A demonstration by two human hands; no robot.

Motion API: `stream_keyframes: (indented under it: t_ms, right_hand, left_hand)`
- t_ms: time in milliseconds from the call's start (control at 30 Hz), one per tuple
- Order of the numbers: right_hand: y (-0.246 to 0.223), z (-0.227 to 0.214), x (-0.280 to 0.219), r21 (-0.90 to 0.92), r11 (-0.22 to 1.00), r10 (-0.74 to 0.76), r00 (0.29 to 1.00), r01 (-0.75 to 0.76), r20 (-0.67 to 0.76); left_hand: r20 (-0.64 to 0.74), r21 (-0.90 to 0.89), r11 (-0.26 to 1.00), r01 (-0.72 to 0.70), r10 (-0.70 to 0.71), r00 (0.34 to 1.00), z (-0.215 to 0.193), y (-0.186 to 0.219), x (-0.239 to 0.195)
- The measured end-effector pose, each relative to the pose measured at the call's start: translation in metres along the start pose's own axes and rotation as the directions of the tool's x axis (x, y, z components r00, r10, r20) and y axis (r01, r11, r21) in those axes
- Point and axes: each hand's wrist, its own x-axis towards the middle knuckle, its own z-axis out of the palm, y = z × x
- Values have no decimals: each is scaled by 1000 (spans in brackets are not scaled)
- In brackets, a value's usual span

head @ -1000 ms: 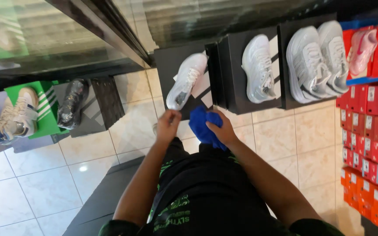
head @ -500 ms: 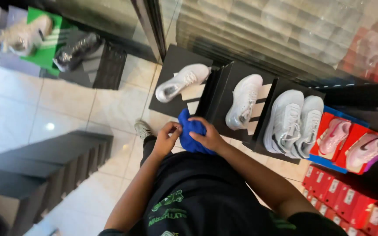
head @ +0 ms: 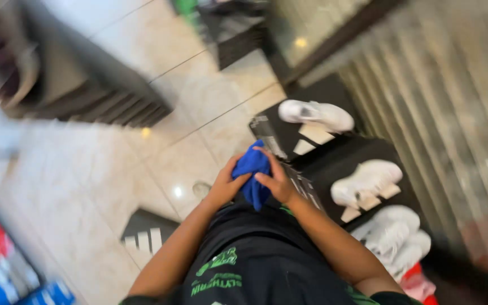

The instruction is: Cleaning shoeboxes with a cloth and organizing them in a warehouse

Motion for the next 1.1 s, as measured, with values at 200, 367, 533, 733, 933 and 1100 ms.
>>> stream_keyframes:
  t_ms: [200,367,533,733,933,1100]
  right_hand:
    - [17,135,53,-57,995,99,927,-84,362]
    - [30,228,70,-200,977,188,764,-79,618]
    - [51,273,74,-221,957,288,568,-186,771]
    - [63,275,97,-487,873,469,279,-7,838]
    - [66,280,111,-539,838,492,317,78,811]
    - [58,293,94,-518,845,485,216,134,847]
  left_hand:
    - [-370,-92,991,-95,55,927,-106,-14,-100]
    - [-633,-168,981,-93,-35,774,-151,-34,-178]
    - [-833,-266,955,-133,-158,530,-147,-51,-233]
    - [-920,-331,912,-241,-256,295,-103,-63,-214]
    - [-974,-217,935,-280,-187,130,-66,-59,-198]
    - [-960,-280,918,-282,-261,104,-54,-67,-217]
